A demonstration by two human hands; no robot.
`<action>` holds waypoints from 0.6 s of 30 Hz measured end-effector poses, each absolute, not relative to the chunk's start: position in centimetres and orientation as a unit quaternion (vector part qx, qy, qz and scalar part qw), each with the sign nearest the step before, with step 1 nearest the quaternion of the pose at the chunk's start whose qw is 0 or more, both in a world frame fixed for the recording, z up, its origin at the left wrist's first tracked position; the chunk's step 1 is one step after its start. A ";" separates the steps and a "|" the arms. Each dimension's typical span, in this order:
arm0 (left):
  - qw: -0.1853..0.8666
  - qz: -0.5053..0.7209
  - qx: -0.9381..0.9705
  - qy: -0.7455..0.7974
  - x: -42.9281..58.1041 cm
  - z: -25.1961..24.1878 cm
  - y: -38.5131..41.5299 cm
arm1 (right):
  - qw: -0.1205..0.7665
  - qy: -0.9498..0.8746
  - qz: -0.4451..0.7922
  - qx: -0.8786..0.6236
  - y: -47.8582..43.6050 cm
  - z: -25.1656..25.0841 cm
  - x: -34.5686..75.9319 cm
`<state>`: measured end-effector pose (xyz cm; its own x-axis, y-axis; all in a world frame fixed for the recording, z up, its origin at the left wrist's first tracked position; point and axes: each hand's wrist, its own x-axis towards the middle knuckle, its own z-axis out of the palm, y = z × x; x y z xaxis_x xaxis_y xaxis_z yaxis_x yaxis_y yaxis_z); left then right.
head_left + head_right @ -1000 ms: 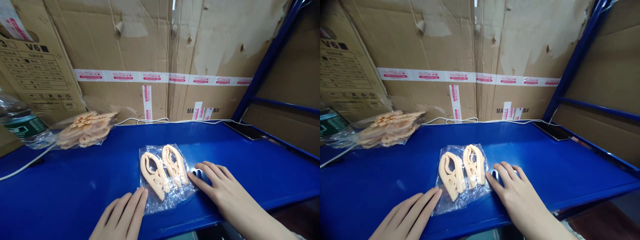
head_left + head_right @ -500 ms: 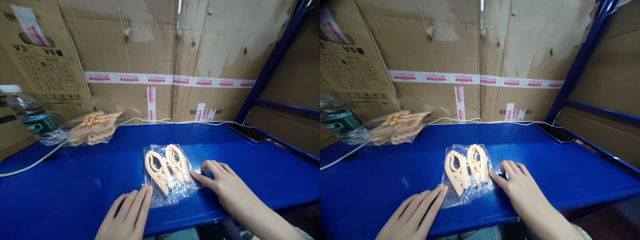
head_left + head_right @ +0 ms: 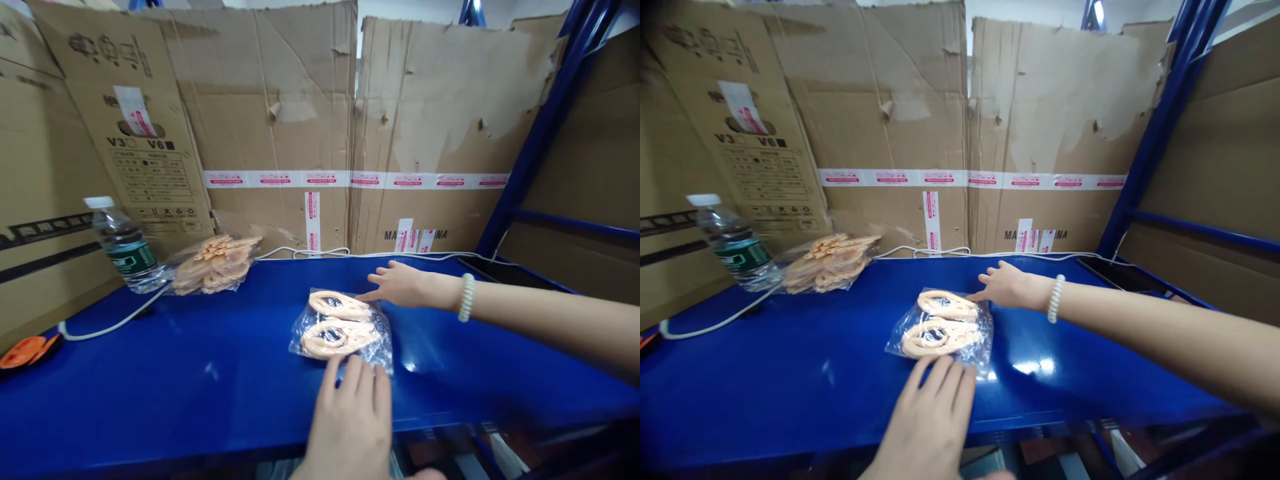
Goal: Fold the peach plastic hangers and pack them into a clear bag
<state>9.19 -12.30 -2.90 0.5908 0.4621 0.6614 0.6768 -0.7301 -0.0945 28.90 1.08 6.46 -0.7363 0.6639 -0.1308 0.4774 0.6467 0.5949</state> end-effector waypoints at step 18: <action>-0.012 -0.207 -0.912 -0.355 10.6 7.6 -11.2 | 0.020 0.935 0.228 0.271 3.4 10.0 27.5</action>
